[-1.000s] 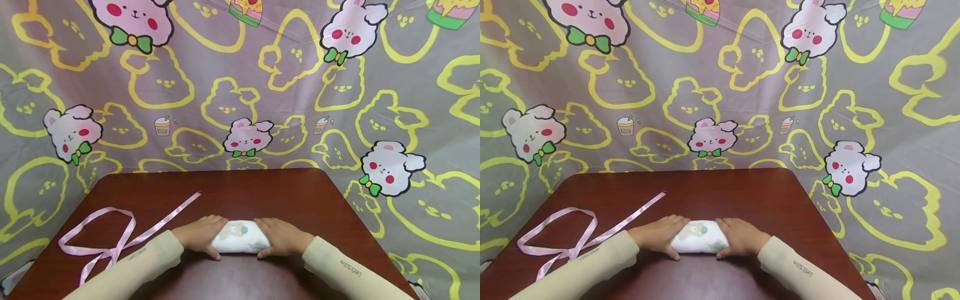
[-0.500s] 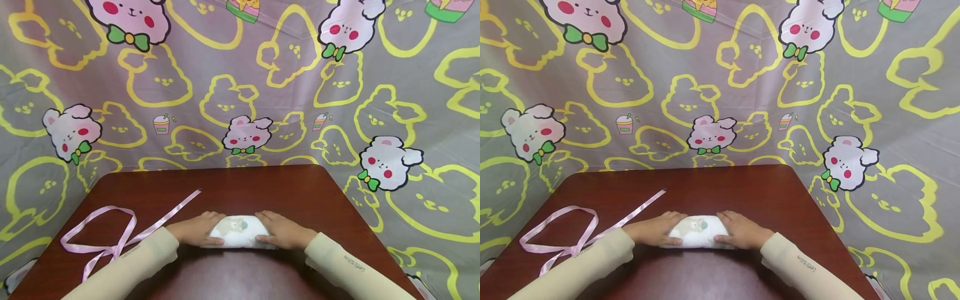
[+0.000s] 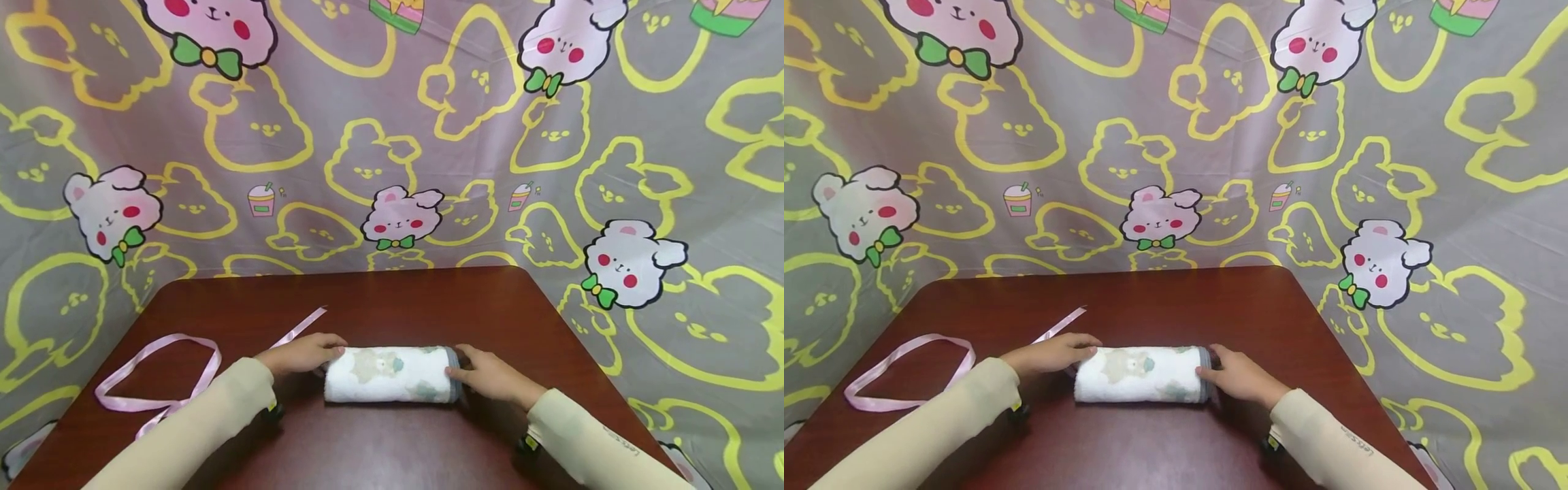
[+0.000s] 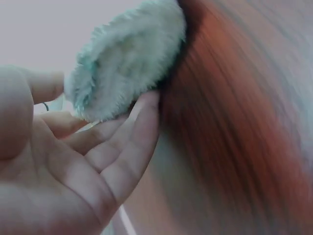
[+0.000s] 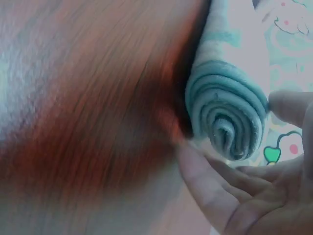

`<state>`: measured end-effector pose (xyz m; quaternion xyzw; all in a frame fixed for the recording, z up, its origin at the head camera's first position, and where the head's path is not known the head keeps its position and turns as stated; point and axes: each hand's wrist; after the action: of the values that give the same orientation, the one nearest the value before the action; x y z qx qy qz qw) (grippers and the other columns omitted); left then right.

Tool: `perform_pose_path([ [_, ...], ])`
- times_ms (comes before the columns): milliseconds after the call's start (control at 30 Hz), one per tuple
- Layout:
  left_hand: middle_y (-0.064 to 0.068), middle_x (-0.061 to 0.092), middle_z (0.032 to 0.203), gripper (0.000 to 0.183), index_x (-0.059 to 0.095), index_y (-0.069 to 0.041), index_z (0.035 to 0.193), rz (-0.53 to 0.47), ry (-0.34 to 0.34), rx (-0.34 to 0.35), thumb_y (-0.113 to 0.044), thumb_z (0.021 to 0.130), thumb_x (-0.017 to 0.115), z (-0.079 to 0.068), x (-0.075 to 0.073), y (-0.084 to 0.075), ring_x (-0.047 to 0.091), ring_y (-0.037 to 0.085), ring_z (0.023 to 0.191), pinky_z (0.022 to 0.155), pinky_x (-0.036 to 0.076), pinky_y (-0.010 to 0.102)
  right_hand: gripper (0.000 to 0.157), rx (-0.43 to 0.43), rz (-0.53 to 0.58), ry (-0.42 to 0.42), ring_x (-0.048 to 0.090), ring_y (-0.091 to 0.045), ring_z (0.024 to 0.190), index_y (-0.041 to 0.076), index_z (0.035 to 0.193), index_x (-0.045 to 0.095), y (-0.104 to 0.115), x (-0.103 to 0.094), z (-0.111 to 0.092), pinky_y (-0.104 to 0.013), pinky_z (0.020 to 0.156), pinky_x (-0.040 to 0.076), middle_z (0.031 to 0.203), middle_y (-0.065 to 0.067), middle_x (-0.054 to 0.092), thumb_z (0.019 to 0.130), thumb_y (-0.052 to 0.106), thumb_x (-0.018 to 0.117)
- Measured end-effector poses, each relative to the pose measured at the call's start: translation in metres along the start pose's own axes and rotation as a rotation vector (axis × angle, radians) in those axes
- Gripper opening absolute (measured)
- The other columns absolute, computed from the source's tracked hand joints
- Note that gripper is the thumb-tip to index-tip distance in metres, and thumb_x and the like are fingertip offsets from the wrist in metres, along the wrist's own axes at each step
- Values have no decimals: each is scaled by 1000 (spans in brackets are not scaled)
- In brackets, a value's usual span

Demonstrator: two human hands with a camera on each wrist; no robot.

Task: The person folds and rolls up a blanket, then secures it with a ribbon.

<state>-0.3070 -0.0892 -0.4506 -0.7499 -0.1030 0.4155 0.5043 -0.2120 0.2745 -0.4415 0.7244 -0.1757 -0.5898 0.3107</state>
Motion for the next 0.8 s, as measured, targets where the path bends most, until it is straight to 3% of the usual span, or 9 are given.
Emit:
perform_pose_path([
  [100,9,59,93,30,54,0,112,-202,28,-67,-21,92,49,1,0,3,59,21,73,63,50,39,68,86,185,96,60,-22,68,1,127,38,0,1,0,-36,56,50,96,-12,57,82,49,55],
  [267,9,60,89,29,55,2,109,-293,51,-96,-21,91,52,-1,3,7,61,22,71,63,50,40,53,111,301,171,61,-29,60,0,112,47,-2,5,2,-39,51,50,74,-15,55,84,45,55],
  [567,11,58,89,29,54,3,107,-325,76,-102,-20,89,54,-8,5,12,61,27,71,64,50,42,51,77,309,195,61,-30,66,-1,113,48,-7,-1,11,-40,56,50,81,-14,56,87,42,53],
  [800,13,57,94,32,50,3,109,-363,86,-95,-19,88,57,-13,9,13,62,29,75,67,50,42,52,81,304,155,61,-29,65,-3,113,50,-13,-4,27,-40,57,50,86,-13,59,86,41,54],
])
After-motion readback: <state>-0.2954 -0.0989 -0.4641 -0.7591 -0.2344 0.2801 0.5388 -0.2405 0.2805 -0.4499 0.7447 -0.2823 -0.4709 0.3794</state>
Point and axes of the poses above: each hand's wrist, its own z-axis towards the middle knuckle, its own x-axis out of the palm, y = z × x
